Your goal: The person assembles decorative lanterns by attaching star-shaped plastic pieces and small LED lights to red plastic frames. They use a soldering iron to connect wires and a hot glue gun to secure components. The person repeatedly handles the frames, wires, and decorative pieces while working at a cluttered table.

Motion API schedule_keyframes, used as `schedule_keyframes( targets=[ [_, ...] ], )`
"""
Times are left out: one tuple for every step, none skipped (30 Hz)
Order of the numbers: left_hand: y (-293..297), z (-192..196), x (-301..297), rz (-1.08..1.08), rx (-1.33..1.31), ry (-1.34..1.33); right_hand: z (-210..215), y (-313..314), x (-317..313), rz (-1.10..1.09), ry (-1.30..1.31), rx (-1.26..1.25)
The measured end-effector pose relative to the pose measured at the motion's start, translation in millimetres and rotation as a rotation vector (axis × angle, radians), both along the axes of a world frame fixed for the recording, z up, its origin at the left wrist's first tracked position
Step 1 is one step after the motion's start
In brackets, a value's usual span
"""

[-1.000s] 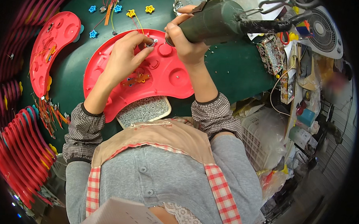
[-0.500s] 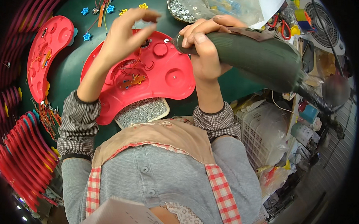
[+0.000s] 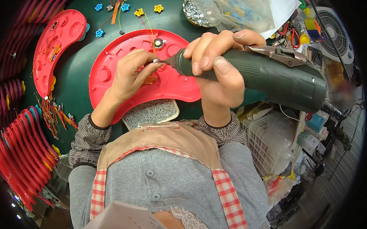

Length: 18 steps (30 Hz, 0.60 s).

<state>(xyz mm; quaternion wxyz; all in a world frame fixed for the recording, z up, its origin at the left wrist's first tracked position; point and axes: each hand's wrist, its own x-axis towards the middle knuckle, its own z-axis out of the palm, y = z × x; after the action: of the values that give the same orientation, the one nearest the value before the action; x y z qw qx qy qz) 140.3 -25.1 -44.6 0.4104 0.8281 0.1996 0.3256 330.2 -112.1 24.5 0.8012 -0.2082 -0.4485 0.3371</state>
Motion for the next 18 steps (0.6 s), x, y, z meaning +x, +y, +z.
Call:
schedule_keyframes(
  targets=[
    [-1,1,0,0.007,-0.013,-0.019,1,0,-1,0.010,0.000,-0.002],
    [-2,1,0,0.015,-0.025,-0.038,1,0,-3,0.002,0.007,-0.006],
    [-4,1,-2,0.024,-0.031,-0.040,2,0,-6,-0.005,0.015,-0.010],
    [-5,0,-3,0.035,-0.038,-0.042,2,0,-8,-0.009,0.022,-0.016],
    [-6,-1,-3,0.046,-0.046,-0.044,3,0,-9,-0.005,0.020,-0.016],
    [-4,-3,-4,0.061,0.069,-0.059,3,1,-11,0.000,0.018,-0.016],
    [-2,-6,-6,0.078,0.180,-0.071,3,1,-13,0.006,0.018,-0.020],
    [0,-8,-7,0.095,0.291,-0.081,3,3,-14,0.005,0.002,-0.016],
    [3,-8,-7,0.096,0.273,-0.072,1,6,-16,0.004,-0.014,-0.013],
    [6,-7,-7,0.089,0.256,-0.065,0,10,-18,-0.006,-0.031,-0.008],
    [11,-3,-6,0.081,0.238,-0.059,-4,15,-20,-0.056,-0.019,-0.019],
    [17,3,-5,0.081,0.104,-0.016,-7,21,-21,-0.097,-0.065,-0.036],
    [24,-2,-5,0.064,0.134,0.033,-9,28,-22,-0.132,-0.115,-0.053],
    [33,-6,-5,0.054,0.173,0.087,-13,33,-20,-0.153,-0.123,-0.023],
    [40,-8,-5,0.046,0.212,0.142,-13,36,-20,-0.152,-0.129,-0.024],
    [45,-9,-3,0.001,0.166,0.294,-15,39,-20,-0.157,-0.136,-0.031],
    [47,-10,-1,0.021,0.220,0.304,-17,43,-20,-0.163,-0.143,-0.038],
    [48,-10,0,0.041,0.274,0.315,-22,45,-18,-0.136,-0.245,-0.052]
  ],
)
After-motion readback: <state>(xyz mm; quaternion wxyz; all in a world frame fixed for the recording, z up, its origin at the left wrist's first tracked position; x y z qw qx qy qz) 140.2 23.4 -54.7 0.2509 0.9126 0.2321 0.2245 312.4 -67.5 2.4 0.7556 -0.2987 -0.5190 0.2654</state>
